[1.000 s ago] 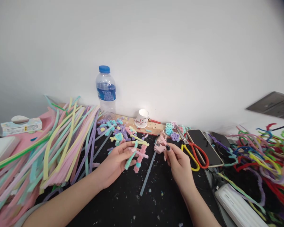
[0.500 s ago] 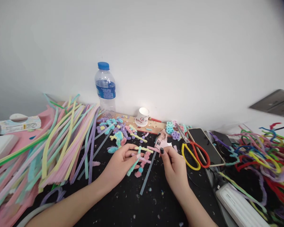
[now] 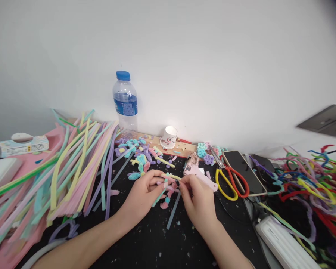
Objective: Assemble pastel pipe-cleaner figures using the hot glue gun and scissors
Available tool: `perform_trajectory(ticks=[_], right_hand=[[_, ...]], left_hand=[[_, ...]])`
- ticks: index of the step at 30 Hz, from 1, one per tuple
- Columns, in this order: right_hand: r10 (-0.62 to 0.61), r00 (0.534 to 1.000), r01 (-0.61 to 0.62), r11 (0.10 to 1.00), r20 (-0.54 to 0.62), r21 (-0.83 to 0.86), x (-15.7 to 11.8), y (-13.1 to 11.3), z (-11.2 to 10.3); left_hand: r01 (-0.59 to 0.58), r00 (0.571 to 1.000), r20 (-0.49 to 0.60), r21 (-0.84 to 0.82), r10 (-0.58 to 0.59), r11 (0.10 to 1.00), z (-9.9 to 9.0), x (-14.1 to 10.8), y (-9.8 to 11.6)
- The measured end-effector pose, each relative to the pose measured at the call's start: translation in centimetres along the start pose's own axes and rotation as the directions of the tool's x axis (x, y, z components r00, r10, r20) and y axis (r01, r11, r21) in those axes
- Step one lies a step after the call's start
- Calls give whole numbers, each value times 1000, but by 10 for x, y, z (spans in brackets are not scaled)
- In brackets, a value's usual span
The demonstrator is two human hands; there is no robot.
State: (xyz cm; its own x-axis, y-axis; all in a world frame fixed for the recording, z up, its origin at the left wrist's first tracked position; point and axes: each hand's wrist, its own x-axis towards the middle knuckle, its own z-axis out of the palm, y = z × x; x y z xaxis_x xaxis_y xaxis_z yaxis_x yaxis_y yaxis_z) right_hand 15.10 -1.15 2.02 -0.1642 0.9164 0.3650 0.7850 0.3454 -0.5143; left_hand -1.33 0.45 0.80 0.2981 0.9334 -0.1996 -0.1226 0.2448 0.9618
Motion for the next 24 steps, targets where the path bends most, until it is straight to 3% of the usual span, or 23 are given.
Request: perform_trajectory(ticks=[10, 24], right_hand=[[6, 1000, -5, 998, 4, -69, 1, 2, 1], [-27, 996, 21, 998, -79, -67, 0, 2, 4]], left_hand=[[0, 1000, -4, 38, 0, 999, 1, -1, 1], [-71, 997, -30, 171, 77, 983, 0, -4, 6]])
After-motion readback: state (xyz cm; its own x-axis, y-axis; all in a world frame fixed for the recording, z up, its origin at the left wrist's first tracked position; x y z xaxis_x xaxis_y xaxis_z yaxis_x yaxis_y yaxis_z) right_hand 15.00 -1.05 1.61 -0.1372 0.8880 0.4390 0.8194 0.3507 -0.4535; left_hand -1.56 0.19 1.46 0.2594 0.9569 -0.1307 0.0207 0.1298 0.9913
